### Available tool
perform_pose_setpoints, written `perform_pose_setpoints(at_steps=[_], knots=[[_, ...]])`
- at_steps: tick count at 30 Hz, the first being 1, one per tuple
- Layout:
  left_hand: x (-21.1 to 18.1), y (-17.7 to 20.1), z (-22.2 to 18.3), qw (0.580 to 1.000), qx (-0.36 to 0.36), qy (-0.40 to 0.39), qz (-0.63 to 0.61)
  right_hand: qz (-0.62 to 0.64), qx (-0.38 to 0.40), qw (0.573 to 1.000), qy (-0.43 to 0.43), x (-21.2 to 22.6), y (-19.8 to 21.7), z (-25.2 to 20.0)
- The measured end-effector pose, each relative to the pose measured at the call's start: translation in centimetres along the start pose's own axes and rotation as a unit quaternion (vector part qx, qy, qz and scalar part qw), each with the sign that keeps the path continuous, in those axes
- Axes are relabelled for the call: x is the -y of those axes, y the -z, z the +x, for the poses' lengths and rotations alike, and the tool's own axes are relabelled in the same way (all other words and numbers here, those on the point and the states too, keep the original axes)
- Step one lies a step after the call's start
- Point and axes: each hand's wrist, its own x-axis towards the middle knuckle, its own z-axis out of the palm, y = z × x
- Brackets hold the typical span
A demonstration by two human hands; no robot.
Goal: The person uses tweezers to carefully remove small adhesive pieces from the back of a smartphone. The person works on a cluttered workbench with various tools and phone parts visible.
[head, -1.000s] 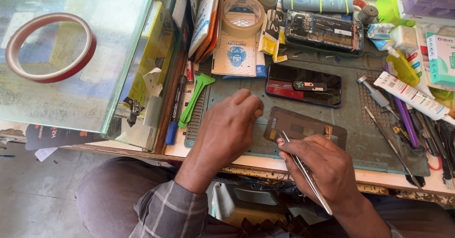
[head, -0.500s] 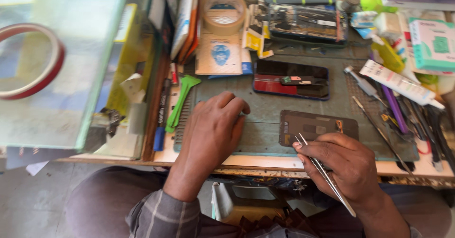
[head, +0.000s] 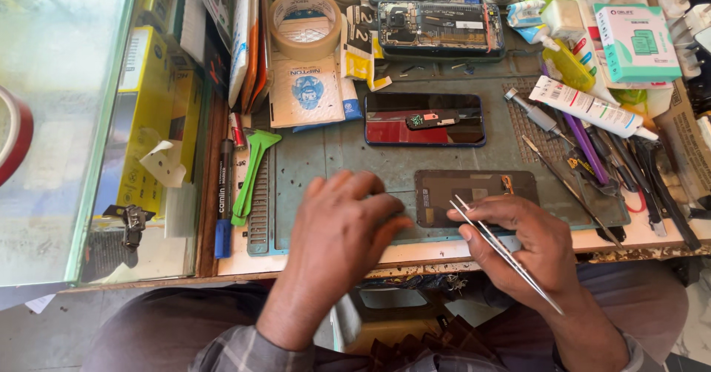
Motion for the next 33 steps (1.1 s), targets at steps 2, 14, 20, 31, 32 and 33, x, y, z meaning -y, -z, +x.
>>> perform_pose_setpoints(at_steps=[2, 14, 20, 31, 32, 33], knots=[[-0.2, 0.0, -0.1, 1.000, 0.013, -0.012, -0.015, -0.023, 0.011, 0.999, 0.038, 0.2, -0.3, 0.2], [0.0, 0.4, -0.6, 0.997, 0.010, -0.032, -0.075, -0.012, 0.057, 0.995, 0.080, 0.8, -0.2, 0.1], [2.7, 2.0, -1.4, 0.990, -0.142, 0.019, -0.010, -0.110, 0.093, 0.978, 0.150, 1.1, -1.0, -0.2], [3.2, 3.0, -2.2, 0.969, -0.223, 0.109, -0.010, -0.083, 0.192, 0.958, 0.195, 4.5, -5.6, 3.0], [3.2, 3.1, -2.2, 0.968, -0.226, 0.106, -0.003, -0.064, 0.170, 0.967, 0.181, 4.3, -5.3, 2.9], [3.2, 3.1, -2.2, 0.968, -0.228, 0.102, 0.005, -0.044, 0.147, 0.974, 0.167, 3.7, -4.5, 2.8]])
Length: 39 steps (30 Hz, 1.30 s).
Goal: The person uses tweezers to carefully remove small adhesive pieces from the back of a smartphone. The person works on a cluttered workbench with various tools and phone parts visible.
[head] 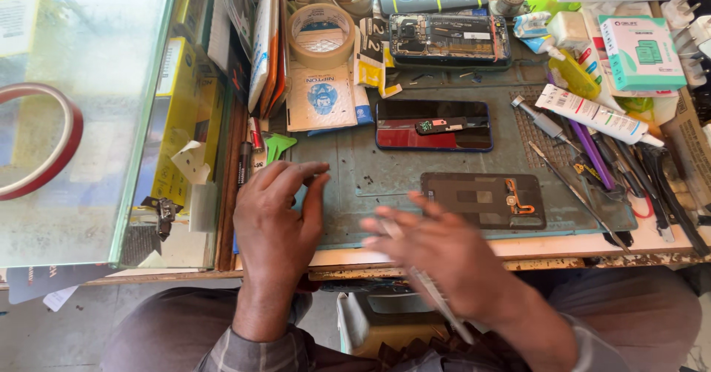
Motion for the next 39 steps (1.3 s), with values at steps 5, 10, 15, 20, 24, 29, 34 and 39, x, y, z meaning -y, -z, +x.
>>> perform_pose_setpoints(at_steps=[5, 10, 15, 20, 24, 29, 34, 39], knots=[[0.0, -0.2, -0.1, 0.999, 0.033, 0.016, 0.039, 0.046, -0.140, 0.977, -0.155, -2.2, 2.7, -2.7], [-0.5, -0.9, 0.0, 0.996, 0.071, -0.013, 0.045, -0.132, -0.111, 0.975, -0.137, -1.6, 2.9, -2.6], [-0.4, -1.2, -0.2, 0.995, 0.086, -0.011, 0.046, -0.002, -0.064, 0.995, -0.081, 1.5, 1.7, -3.2], [-0.4, -1.4, -0.4, 0.995, 0.075, -0.048, 0.051, -0.053, -0.092, 0.989, -0.100, 1.7, 2.2, -3.2], [-0.8, -1.2, -0.3, 0.993, 0.096, -0.039, 0.064, -0.069, -0.060, 0.983, -0.158, 2.3, 1.8, -2.7], [-1.0, -1.2, -0.3, 0.991, 0.116, -0.021, 0.067, -0.026, -0.044, 0.998, -0.022, 2.7, 1.2, -3.2], [-1.2, -0.9, -0.2, 0.990, 0.119, -0.020, 0.069, -0.067, -0.117, 0.988, -0.079, 0.7, 3.0, -5.9], [-1.1, -1.1, -0.1, 0.988, 0.136, -0.024, 0.068, -0.095, -0.203, 0.925, -0.306, -1.6, 5.6, -8.2]])
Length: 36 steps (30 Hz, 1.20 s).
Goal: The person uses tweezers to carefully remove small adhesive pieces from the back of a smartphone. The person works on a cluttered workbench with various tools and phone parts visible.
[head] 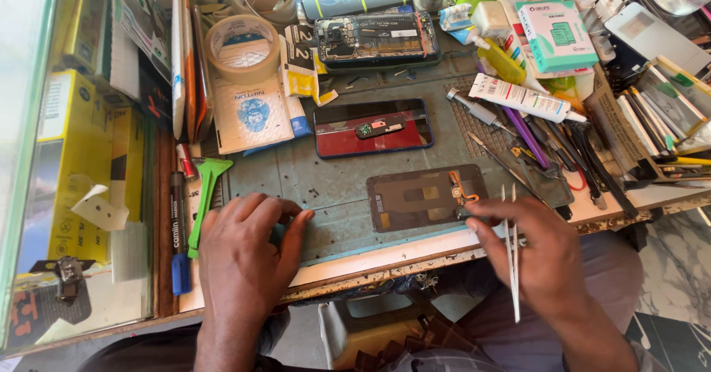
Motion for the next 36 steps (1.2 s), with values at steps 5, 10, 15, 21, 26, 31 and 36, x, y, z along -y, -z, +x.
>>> perform_pose_setpoints(at_steps=[5, 10, 15, 21, 26, 31, 36], knots=[[-0.2, 0.0, 0.0, 1.000, 0.002, -0.004, 0.002, -0.046, 0.013, 0.996, 0.081, 0.1, -0.3, 0.2], [0.0, -0.1, -0.1, 1.000, 0.015, 0.005, -0.002, 0.037, 0.044, 0.995, 0.081, -0.5, -0.4, -0.4], [0.0, -0.1, -0.1, 1.000, 0.014, -0.012, -0.005, -0.024, 0.019, 0.995, 0.090, -1.4, 0.7, 0.0], [0.0, -0.3, -0.3, 0.999, 0.031, -0.015, 0.000, 0.066, 0.074, 0.992, 0.080, -1.3, 0.3, -0.8], [-0.2, -0.2, -0.1, 0.999, 0.019, -0.031, -0.006, -0.090, 0.030, 0.989, 0.112, -0.6, 0.8, -0.4], [-0.3, -0.1, -0.1, 0.999, 0.023, -0.027, -0.003, 0.015, 0.061, 0.985, 0.162, 0.8, -0.1, -0.7], [-0.1, -0.1, -0.3, 0.999, 0.015, -0.031, -0.012, -0.144, 0.005, 0.987, 0.066, -0.3, 0.2, -0.5]])
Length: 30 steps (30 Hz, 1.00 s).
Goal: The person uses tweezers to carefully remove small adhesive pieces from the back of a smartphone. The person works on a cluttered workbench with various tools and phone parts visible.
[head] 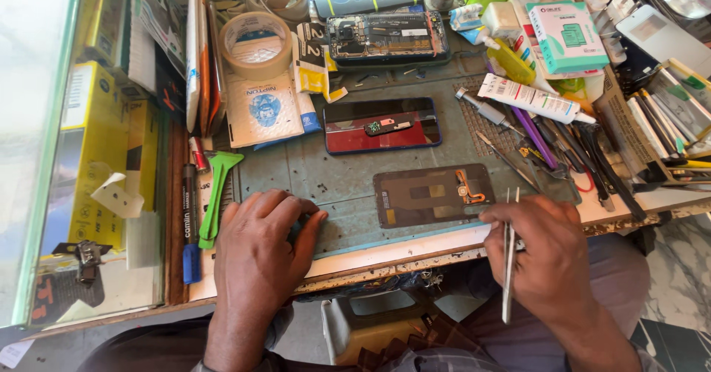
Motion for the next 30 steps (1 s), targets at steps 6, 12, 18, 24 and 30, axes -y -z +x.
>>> perform_pose_setpoints(at_steps=[6, 12, 18, 24, 30], knots=[[-0.2, 0.0, 0.0, 1.000, 0.006, 0.004, -0.001, 0.149, 0.032, 0.984, 0.094, 2.4, -0.7, 0.1], [-0.1, 0.2, -0.1, 1.000, 0.002, 0.001, -0.001, 0.085, -0.018, 0.996, 0.034, 1.4, -0.5, 0.2], [-0.2, 0.1, -0.1, 1.000, -0.004, -0.002, -0.001, 0.106, 0.031, 0.988, 0.108, 4.2, -1.1, -0.1], [-0.2, 0.3, -0.2, 1.000, -0.017, -0.004, -0.011, 0.165, 0.020, 0.984, 0.056, 5.0, -0.7, 0.6], [-0.3, 0.2, -0.2, 1.000, -0.011, 0.000, -0.005, 0.155, 0.089, 0.980, 0.086, 6.8, -1.2, -0.7]])
